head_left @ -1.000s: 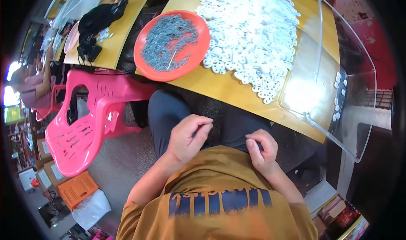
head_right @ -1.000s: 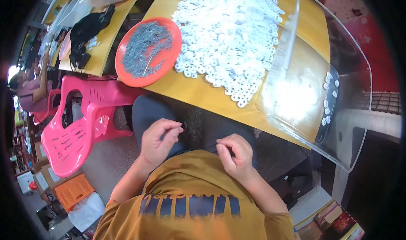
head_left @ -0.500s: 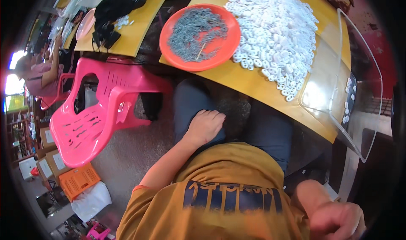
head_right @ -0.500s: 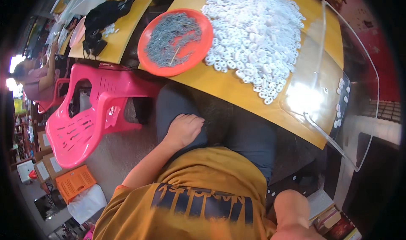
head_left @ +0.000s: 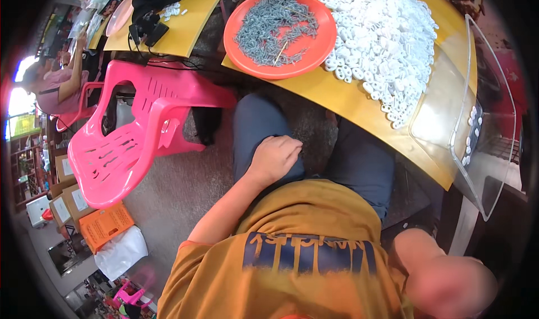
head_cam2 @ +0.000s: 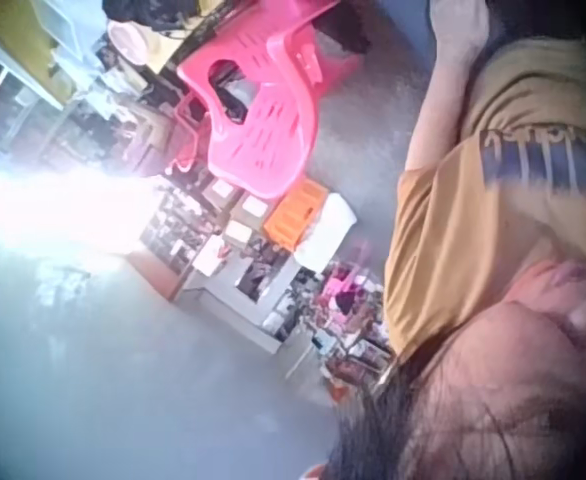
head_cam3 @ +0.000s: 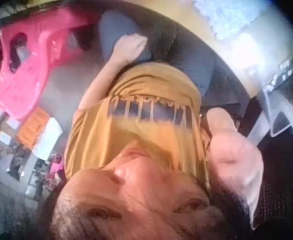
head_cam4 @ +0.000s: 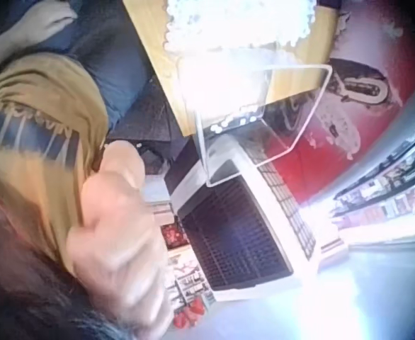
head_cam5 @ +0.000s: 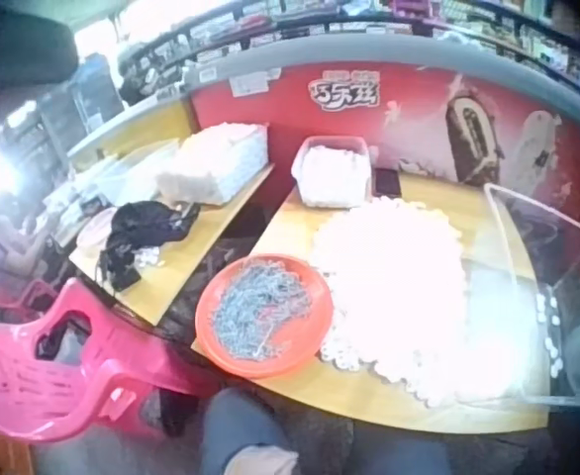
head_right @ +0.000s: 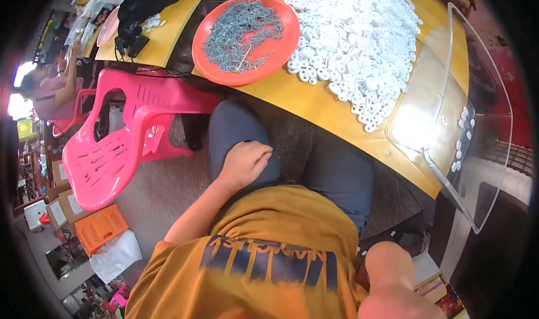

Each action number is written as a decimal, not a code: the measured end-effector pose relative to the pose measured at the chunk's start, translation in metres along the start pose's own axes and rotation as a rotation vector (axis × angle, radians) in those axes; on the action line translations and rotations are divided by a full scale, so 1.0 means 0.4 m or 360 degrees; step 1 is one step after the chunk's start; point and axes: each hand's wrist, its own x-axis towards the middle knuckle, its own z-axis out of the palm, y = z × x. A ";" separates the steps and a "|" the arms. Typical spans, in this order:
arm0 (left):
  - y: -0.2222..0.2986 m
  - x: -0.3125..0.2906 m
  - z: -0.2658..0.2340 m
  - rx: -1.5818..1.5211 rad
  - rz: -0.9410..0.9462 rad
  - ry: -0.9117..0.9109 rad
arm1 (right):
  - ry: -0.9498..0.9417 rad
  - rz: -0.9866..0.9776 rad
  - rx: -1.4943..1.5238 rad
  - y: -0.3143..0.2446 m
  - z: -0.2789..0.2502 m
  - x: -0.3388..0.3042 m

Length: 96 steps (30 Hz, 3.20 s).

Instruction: Manual assembly of small plastic components by inserting springs and pins.

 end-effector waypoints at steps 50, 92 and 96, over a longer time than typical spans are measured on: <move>0.119 0.213 -0.075 -0.1878 -0.1607 -0.0410 | 0.1680 0.1870 -0.0578 -0.039 -0.334 -0.468; 0.277 0.300 -0.187 -0.1988 -0.1028 -0.0456 | 0.0125 0.1398 -0.1149 0.177 -0.204 -0.186; 0.265 0.261 -0.181 -0.1951 -0.1013 -0.0444 | 0.0080 0.1588 -0.1156 0.188 -0.177 -0.192</move>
